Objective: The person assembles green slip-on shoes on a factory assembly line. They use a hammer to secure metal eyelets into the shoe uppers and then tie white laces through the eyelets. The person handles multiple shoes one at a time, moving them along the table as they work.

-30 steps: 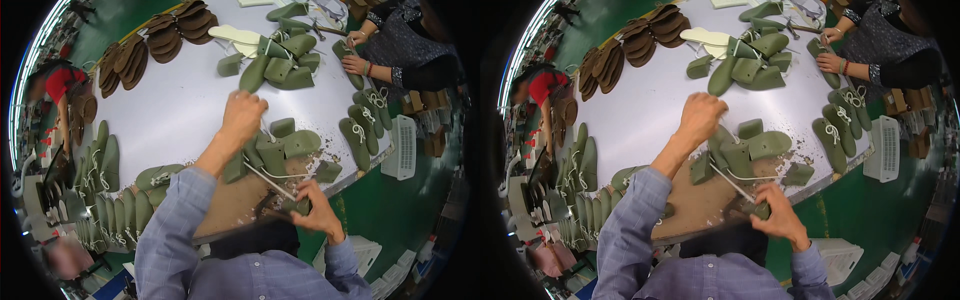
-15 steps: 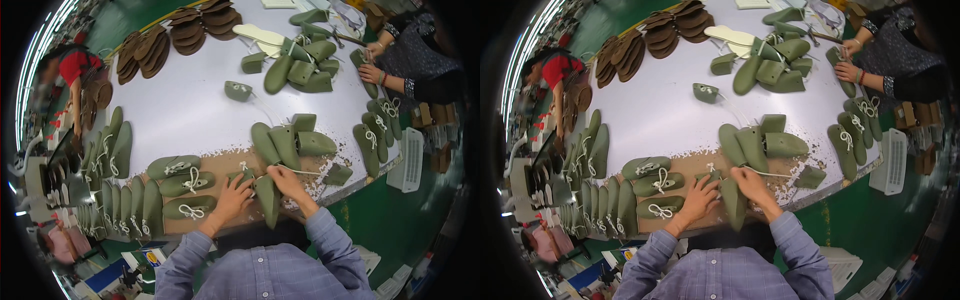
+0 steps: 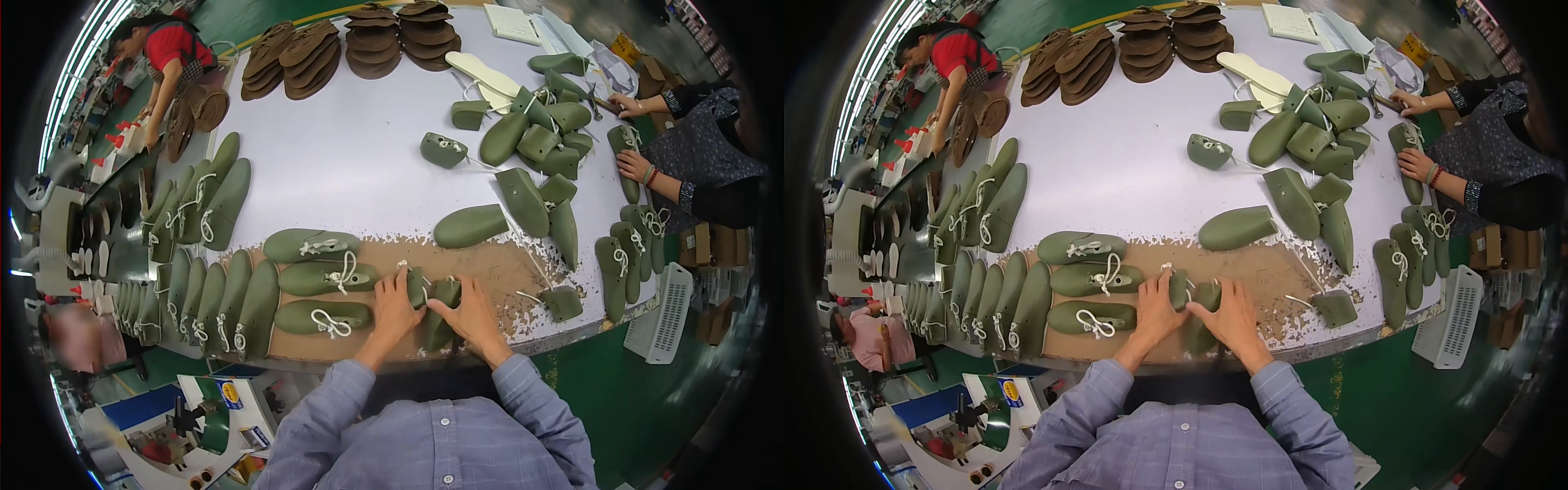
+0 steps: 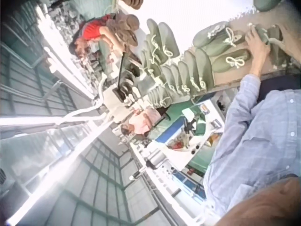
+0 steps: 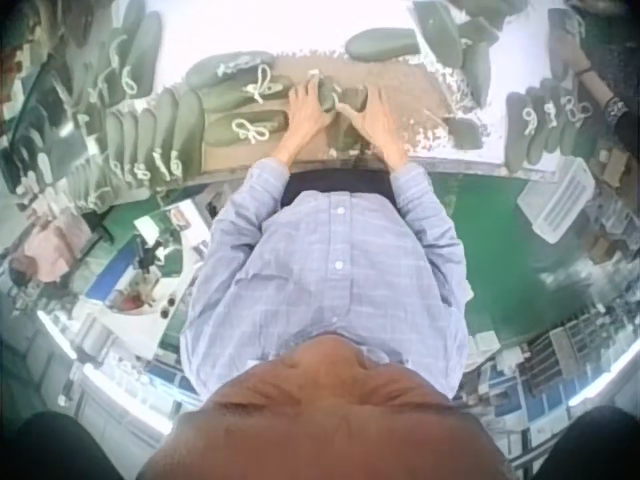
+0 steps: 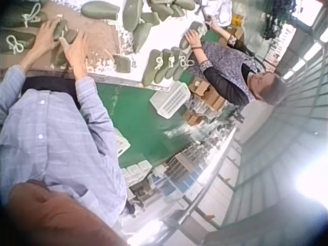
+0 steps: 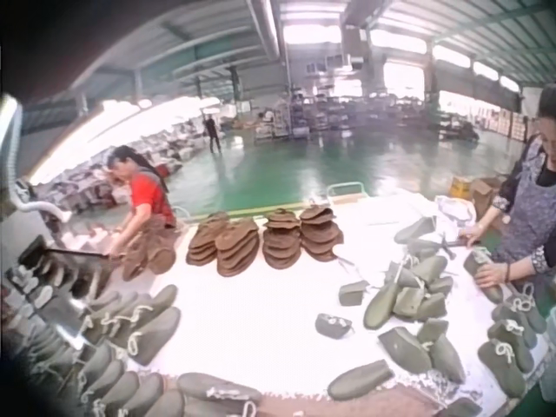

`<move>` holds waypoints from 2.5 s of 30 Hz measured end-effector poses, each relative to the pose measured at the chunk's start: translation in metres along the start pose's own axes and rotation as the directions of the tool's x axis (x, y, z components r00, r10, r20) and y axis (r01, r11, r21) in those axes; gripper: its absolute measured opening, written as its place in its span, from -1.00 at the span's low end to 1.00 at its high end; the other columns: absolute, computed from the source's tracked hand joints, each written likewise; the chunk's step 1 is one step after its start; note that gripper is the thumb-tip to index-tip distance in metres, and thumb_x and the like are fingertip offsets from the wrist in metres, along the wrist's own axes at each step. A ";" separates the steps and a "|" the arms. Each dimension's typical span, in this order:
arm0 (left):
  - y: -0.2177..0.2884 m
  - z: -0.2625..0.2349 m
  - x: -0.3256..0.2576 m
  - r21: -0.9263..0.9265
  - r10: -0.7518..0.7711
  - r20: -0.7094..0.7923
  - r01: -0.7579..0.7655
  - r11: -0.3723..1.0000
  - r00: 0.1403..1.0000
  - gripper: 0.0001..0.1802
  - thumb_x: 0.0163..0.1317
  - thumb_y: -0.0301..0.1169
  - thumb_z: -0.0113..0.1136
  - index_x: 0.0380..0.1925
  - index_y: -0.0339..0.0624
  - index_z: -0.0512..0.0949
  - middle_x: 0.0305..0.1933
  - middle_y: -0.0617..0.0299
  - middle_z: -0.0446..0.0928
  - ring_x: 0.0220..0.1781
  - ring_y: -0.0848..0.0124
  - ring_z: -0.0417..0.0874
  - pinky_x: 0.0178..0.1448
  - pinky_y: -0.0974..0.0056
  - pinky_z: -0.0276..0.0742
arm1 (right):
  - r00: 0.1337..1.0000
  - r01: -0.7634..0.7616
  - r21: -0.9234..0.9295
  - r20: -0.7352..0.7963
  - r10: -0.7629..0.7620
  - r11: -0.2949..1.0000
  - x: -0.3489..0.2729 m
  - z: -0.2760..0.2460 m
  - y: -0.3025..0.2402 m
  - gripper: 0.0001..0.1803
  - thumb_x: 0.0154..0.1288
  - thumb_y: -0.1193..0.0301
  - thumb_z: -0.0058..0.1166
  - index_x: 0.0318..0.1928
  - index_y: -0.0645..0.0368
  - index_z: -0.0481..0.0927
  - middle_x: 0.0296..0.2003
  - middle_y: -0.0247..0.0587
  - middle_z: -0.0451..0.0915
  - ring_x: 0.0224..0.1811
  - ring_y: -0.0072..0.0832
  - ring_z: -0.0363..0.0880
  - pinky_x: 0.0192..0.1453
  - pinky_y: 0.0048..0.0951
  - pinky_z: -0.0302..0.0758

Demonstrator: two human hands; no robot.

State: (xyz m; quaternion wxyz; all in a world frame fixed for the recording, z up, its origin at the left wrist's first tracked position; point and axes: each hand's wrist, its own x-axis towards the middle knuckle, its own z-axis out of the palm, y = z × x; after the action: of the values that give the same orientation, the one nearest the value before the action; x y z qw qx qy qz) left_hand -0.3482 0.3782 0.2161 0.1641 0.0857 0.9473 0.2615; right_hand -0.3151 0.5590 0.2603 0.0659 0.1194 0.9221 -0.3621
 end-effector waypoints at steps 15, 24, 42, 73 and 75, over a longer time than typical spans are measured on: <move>0.032 -0.119 -0.032 -0.891 0.381 0.198 0.004 0.454 0.903 0.27 -0.13 -0.30 0.66 0.57 -0.13 0.07 0.43 0.03 0.32 0.52 0.18 0.31 0.60 0.08 0.17 | 0.946 -0.058 0.753 0.252 -0.206 0.656 -0.001 -0.076 -0.044 -0.67 0.54 0.45 0.02 0.24 0.20 0.57 0.05 -0.19 0.66 0.08 -0.47 0.60 0.17 -0.40 0.51; 0.030 -0.143 -0.021 -0.900 0.563 0.433 0.372 0.227 0.704 0.10 -0.11 -0.31 0.58 0.48 -0.23 0.24 0.35 0.00 0.47 0.32 0.25 0.53 0.38 0.15 0.45 | 0.828 0.556 0.004 0.088 -0.554 0.831 -0.022 -0.125 -0.080 -0.78 0.28 0.52 0.24 -0.07 0.18 0.57 -0.31 -0.11 0.50 -0.32 -0.09 0.58 -0.28 -0.14 0.52; 0.070 -0.120 -0.039 -0.371 0.606 -0.037 -0.574 0.730 0.794 -0.52 -0.11 -0.42 0.57 -0.09 -0.07 0.69 -0.22 0.20 0.65 -0.14 0.15 0.61 -0.08 0.12 0.57 | 0.780 0.584 -0.053 0.312 -0.542 0.810 -0.042 -0.123 -0.049 -0.85 0.39 0.36 0.19 -0.21 0.14 0.52 -0.37 -0.19 0.50 -0.36 -0.16 0.62 -0.38 -0.16 0.51; 0.140 -0.224 0.122 -0.482 0.885 0.186 -0.745 0.460 0.427 -0.67 0.02 -0.22 0.36 -0.30 -0.11 0.49 -0.30 0.18 0.43 -0.21 0.14 0.51 -0.33 0.06 0.52 | 0.380 0.770 0.331 0.448 -0.809 0.545 0.133 -0.229 -0.094 -0.80 0.29 0.34 0.28 -0.37 0.14 0.54 -0.51 -0.22 0.52 -0.46 -0.29 0.60 -0.38 -0.22 0.53; 0.130 -0.222 0.125 -0.512 0.857 0.228 -0.691 0.510 0.463 -0.67 0.04 -0.22 0.36 -0.27 -0.12 0.52 -0.27 0.16 0.47 -0.20 0.12 0.53 -0.32 0.05 0.53 | 0.415 0.721 0.381 0.431 -0.801 0.579 0.133 -0.213 -0.085 -0.77 0.31 0.33 0.27 -0.39 0.13 0.51 -0.50 -0.23 0.51 -0.47 -0.28 0.58 -0.39 -0.23 0.53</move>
State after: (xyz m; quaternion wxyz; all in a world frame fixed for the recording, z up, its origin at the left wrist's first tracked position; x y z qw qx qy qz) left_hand -0.5340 0.4160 0.4306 0.2532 0.5420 0.6683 0.4421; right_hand -0.4736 0.6667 0.4433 0.1541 -0.4204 0.7832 -0.4315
